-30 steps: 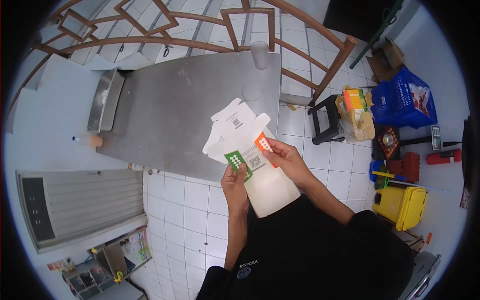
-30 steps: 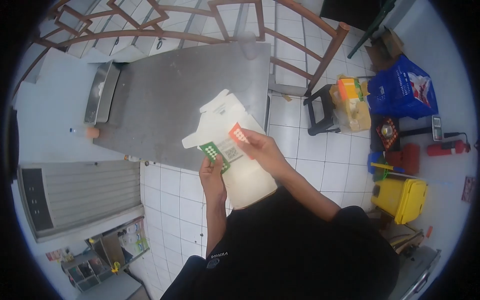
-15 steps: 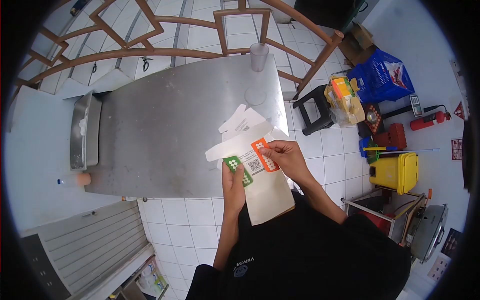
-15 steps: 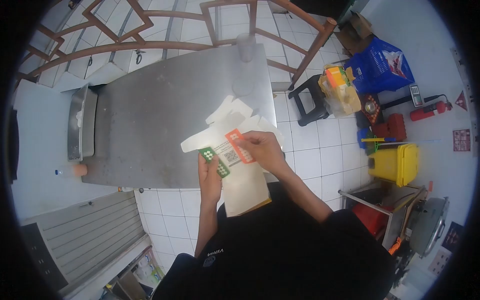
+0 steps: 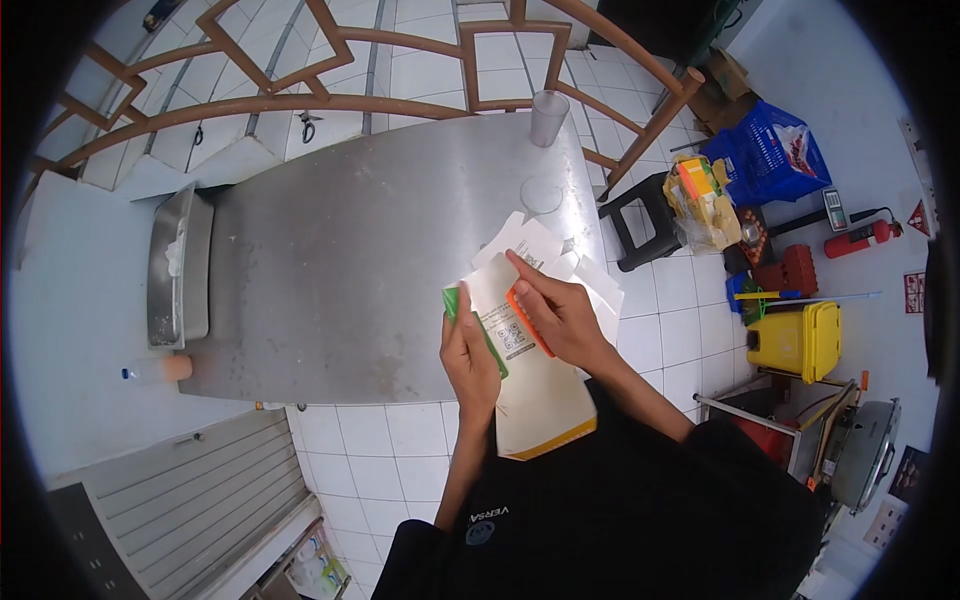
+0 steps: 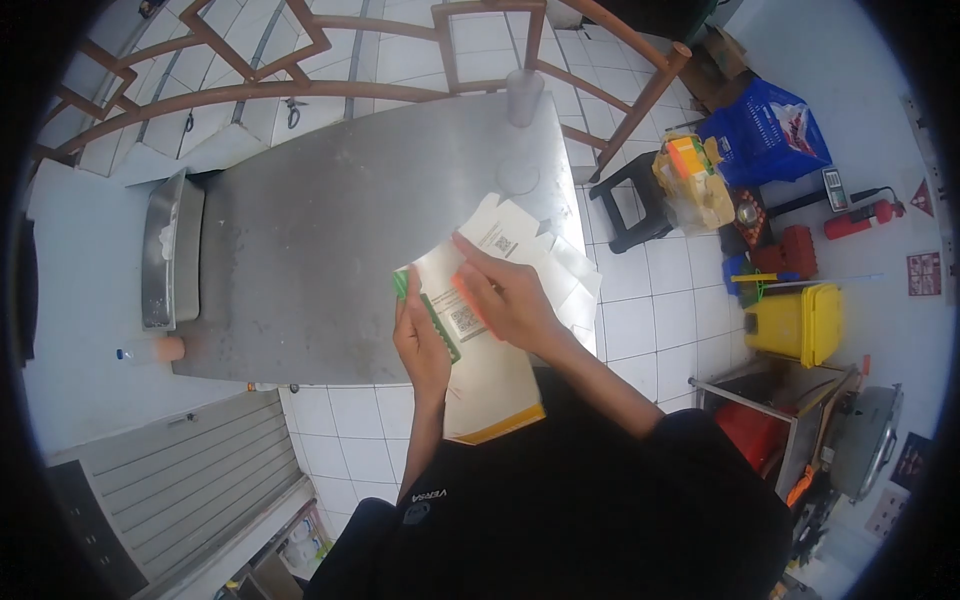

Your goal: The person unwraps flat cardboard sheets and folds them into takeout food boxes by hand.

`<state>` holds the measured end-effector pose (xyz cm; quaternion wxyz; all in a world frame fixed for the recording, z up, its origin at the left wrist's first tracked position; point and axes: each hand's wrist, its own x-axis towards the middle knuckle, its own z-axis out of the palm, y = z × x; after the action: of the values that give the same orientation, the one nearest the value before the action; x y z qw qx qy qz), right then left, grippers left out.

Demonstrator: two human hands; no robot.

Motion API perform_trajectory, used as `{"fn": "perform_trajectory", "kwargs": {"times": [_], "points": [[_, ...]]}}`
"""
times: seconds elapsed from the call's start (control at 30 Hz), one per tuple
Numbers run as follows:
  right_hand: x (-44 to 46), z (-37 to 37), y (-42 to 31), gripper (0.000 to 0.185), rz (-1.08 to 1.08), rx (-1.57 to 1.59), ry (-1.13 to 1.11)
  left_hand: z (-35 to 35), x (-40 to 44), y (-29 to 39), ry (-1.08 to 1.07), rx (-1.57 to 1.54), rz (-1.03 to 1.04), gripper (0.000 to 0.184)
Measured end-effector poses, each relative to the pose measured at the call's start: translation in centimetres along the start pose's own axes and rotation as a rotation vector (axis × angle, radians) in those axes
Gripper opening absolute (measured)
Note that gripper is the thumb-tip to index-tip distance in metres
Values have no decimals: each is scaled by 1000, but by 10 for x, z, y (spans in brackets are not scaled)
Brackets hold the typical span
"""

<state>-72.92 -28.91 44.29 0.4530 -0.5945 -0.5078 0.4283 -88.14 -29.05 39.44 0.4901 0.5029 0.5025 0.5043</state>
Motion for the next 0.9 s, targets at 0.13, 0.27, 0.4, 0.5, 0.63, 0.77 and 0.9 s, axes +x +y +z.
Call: {"fn": "perform_trajectory", "kwargs": {"times": [0.13,0.27,0.4,0.5,0.63,0.77,0.9], "points": [[7,7,4,39,194,236,6,1,6,16,135,-36,-59,37],[14,14,-6,33,271,359,95,-10,16,10,66,-19,-26,30],[15,12,8,30,307,351,93,4,13,11,105,-245,67,26],[9,19,-2,31,208,303,142,1,12,12,143,-277,-19,28],[-3,28,3,30,63,274,85,-10,13,14,125,-116,-53,31],[-8,16,16,29,106,381,-2,-23,12,14,-18,-37,36,28],[-16,4,32,27,144,476,-38,-34,7,7,-182,-15,158,22]]}}
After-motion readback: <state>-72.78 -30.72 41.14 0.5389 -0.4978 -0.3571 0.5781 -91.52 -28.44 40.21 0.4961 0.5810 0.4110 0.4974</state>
